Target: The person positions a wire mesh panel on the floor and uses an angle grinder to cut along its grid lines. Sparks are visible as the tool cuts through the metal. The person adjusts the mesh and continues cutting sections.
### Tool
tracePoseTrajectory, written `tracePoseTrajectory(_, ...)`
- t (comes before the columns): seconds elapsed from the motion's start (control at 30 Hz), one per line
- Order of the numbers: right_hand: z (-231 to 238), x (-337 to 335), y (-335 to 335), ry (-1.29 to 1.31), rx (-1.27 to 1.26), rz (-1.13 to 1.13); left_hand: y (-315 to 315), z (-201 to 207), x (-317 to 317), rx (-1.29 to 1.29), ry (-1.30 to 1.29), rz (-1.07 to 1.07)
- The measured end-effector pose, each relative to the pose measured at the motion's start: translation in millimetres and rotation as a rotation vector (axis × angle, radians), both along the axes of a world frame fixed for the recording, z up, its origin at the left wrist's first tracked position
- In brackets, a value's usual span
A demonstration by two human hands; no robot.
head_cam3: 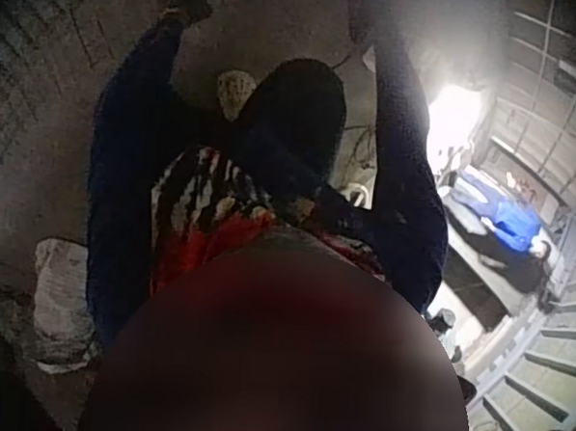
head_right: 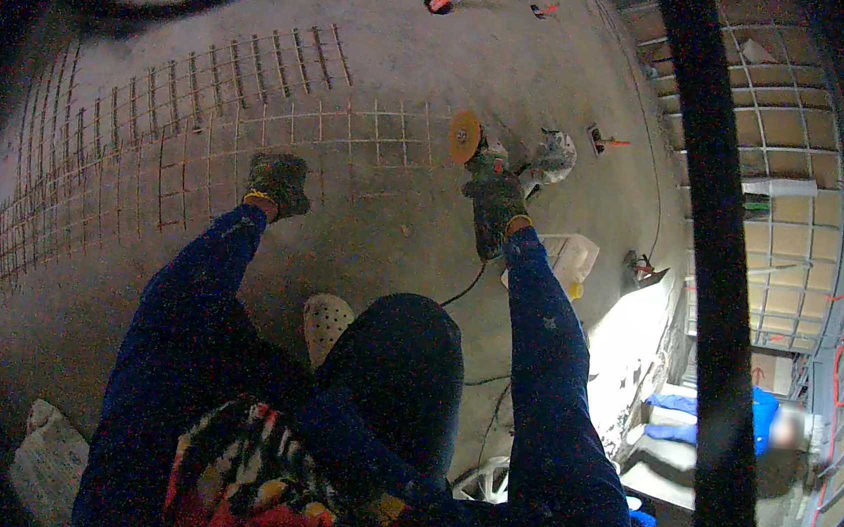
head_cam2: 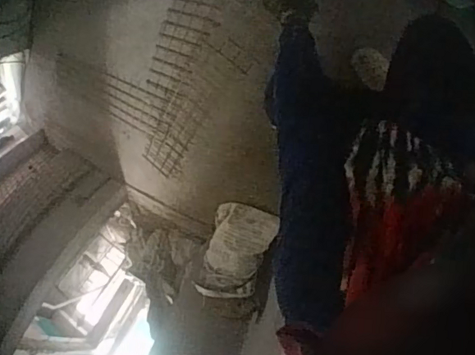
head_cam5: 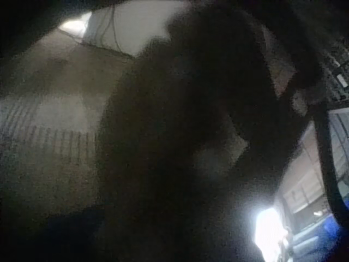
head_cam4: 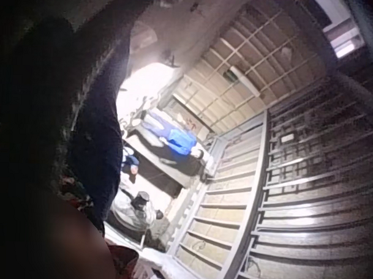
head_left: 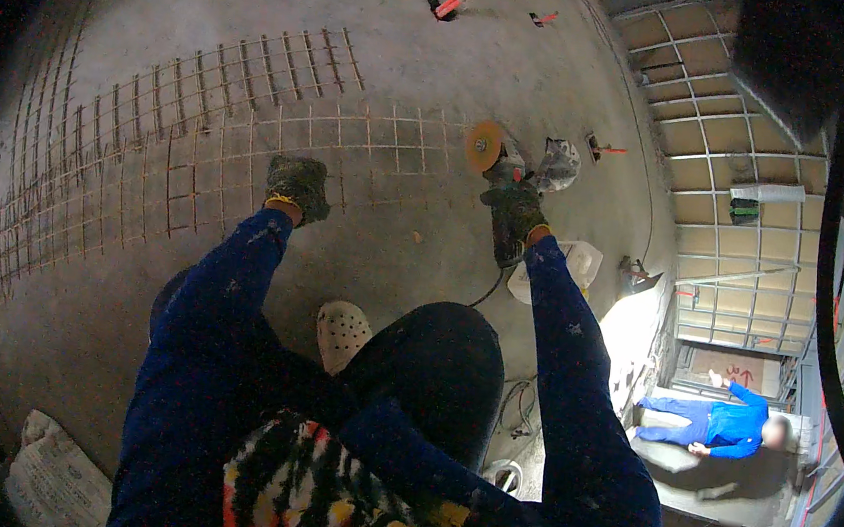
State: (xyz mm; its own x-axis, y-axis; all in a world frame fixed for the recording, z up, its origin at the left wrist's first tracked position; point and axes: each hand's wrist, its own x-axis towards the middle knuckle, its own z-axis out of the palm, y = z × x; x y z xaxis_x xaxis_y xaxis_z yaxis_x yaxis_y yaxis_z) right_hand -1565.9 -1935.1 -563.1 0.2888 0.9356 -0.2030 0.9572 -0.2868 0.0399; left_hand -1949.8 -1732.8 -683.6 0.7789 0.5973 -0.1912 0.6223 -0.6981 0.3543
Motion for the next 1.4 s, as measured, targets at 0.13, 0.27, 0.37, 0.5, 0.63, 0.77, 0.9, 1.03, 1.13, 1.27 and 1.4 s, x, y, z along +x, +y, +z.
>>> tracePoseTrajectory(0.13, -4, 0, 7, 0.227, -0.041, -0.335, 0, 10, 0, -0.032, 0.020, 0.000)
tracePoseTrajectory(0.27, -6, 4, 10, -0.037, -0.256, 0.009, 0, 15, -1, -0.048, 0.031, -0.002)
tracePoseTrajectory(0.37, -7, 6, 13, -0.067, -0.296, 0.059, 0, 16, -2, -0.037, -0.019, 0.001)
tracePoseTrajectory(0.5, -8, 5, 11, 0.091, -0.121, -0.087, 2, 16, 1, -0.046, 0.023, 0.000)
tracePoseTrajectory(0.63, -8, 6, 12, 0.087, -0.084, -0.052, 3, 12, 3, -0.095, 0.077, -0.005)
tracePoseTrajectory(0.77, -11, 9, 16, 0.076, -0.047, 0.005, 2, 3, 2, -0.060, 0.008, 0.012)
tracePoseTrajectory(0.9, -14, 9, 20, 0.272, -0.047, -0.311, 3, -9, 4, 0.003, -0.069, 0.032)
tracePoseTrajectory(1.03, -8, 7, 24, 0.182, -0.320, -0.322, 1, -16, 4, 0.068, -0.140, 0.057)
tracePoseTrajectory(1.13, 0, 3, 25, -0.081, -0.414, 0.133, 1, -12, 3, 0.081, -0.169, 0.051)
tracePoseTrajectory(1.27, 1, 1, 24, -0.111, -0.356, 0.045, 6, 4, 5, -0.090, 0.069, 0.007)
tracePoseTrajectory(1.4, -10, 5, 26, -0.118, -0.304, 0.036, 3, 12, 4, -0.008, -0.040, 0.042)
